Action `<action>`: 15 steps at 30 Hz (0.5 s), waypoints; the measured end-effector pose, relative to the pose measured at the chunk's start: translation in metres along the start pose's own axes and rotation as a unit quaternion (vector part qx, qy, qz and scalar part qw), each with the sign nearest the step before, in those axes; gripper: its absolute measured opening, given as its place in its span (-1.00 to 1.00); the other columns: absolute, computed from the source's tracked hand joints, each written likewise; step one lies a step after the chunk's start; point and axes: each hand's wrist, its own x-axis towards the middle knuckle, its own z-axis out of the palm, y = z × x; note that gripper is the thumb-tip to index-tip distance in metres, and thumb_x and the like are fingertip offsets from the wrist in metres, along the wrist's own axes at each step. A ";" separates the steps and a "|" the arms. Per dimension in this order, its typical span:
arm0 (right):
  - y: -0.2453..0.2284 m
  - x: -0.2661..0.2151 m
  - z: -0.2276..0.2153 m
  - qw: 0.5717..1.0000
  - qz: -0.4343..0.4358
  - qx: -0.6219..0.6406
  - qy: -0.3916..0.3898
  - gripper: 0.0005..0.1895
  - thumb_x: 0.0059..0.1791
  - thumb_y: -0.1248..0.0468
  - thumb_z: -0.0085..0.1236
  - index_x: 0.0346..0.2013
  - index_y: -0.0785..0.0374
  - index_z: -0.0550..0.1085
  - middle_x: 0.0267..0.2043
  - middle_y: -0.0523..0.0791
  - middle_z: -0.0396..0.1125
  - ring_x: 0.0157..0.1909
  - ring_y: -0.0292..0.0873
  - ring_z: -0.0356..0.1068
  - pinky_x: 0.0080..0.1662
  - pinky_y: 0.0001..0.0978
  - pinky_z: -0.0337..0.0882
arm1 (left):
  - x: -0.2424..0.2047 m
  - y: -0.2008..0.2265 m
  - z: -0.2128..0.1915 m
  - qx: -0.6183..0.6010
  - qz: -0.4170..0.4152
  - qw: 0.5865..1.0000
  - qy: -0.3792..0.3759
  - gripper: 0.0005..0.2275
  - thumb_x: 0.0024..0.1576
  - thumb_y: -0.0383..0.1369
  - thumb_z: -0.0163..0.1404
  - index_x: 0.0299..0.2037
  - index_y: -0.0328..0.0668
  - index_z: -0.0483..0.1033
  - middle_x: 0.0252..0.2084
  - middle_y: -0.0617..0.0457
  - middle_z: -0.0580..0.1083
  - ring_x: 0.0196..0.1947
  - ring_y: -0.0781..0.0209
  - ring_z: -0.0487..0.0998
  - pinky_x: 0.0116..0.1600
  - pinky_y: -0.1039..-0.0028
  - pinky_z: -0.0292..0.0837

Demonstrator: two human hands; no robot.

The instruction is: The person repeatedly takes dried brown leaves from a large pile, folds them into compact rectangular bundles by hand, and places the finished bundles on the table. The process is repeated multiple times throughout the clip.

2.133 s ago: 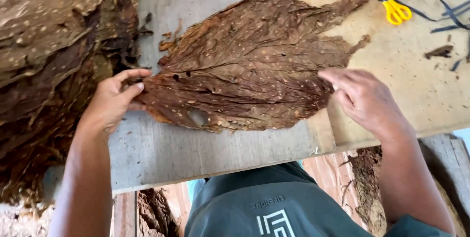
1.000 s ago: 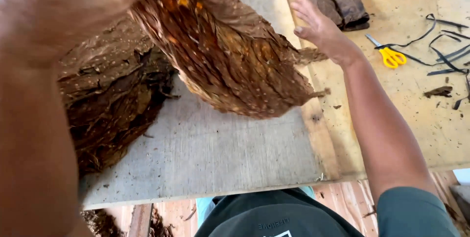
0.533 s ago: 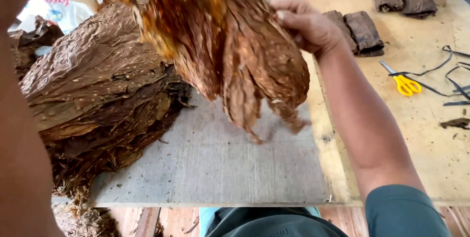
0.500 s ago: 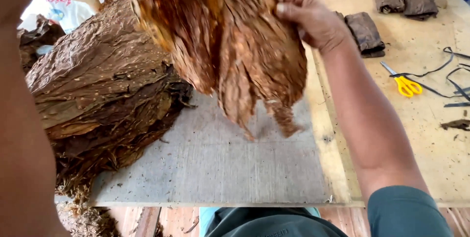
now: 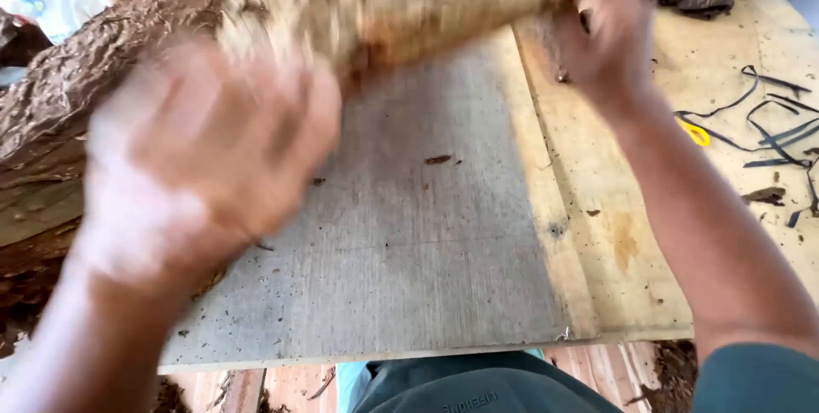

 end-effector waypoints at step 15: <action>-0.042 -0.119 0.001 0.814 0.179 0.077 -0.547 -0.48 -0.06 -0.01 -0.20 0.18 0.01 0.26 0.42 -0.13 -0.09 0.39 -0.06 -0.11 0.29 0.11 -0.13 | -0.118 0.177 0.011 -0.347 -0.028 0.919 -0.185 -0.74 0.05 -0.55 -0.01 -0.05 -0.30 0.39 -0.27 -0.03 0.40 -0.35 0.20 0.39 -0.13 0.38 0.44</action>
